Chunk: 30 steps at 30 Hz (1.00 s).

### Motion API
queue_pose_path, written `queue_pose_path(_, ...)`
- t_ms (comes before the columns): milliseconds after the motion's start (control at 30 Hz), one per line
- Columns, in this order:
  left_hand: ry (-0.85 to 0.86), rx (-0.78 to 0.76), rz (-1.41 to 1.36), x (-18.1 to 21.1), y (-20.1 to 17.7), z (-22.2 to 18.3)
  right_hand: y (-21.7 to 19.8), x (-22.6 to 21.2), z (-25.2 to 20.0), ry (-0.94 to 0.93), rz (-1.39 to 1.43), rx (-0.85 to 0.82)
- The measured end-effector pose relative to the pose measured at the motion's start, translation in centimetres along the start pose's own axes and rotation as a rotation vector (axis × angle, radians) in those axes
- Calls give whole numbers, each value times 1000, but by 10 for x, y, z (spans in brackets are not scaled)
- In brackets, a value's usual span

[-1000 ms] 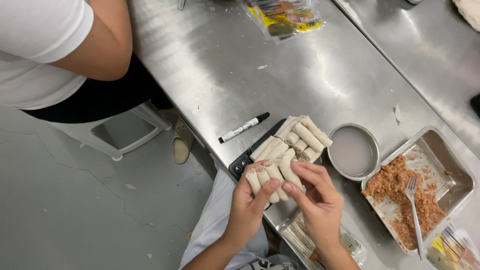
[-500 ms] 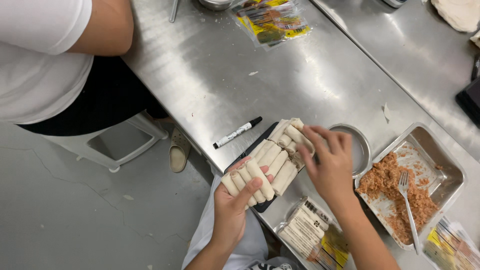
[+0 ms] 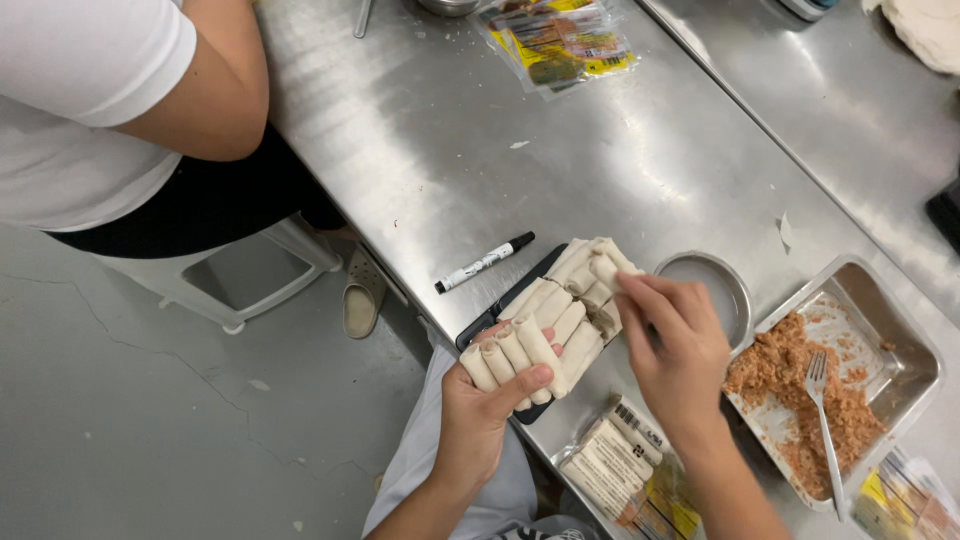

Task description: The person picks up spring rolls from a scale and places them into plastic packaging, smoothing the plastic by hand.

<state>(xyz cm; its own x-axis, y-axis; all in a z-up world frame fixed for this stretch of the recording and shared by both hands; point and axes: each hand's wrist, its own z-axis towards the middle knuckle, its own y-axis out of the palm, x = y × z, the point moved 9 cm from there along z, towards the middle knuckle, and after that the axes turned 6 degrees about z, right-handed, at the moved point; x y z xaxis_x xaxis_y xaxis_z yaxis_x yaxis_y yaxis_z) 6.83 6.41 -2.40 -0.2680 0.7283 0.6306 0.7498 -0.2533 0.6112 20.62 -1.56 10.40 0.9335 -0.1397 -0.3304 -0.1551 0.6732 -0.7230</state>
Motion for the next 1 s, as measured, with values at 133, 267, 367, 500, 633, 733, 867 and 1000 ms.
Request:
queue_pose_path(133, 22, -66, 3, -8, 1, 4, 6, -11, -29, 361, 432, -22)
queue_pose_path(267, 98, -37, 104, -19, -8, 6, 17, -22, -45, 393, 543, -42)
queue_pose_path(367, 127, -40, 94, -22, -10, 2, 34, -13, -69, 299, 607, -62)
queue_pose_path(500, -13, -16, -51, -25, 1, -9, 36, -46, -72, 252, 706, -227)
queue_pose_path(633, -134, 107, -101, -33, -1, -22, 31, -50, -69, 199, 613, -263)
queue_pose_path(733, -150, -38, -154, -23, 15, -24, 25, -47, -69, 261, 608, -235)
queue_pose_path(867, -195, 76, -151, -18, 6, -18, 39, -42, -70, 251, 584, -375)
queue_pose_path(1000, -222, 191, -149, -16, 0, -19, 15, -4, -29, 122, 377, -283)
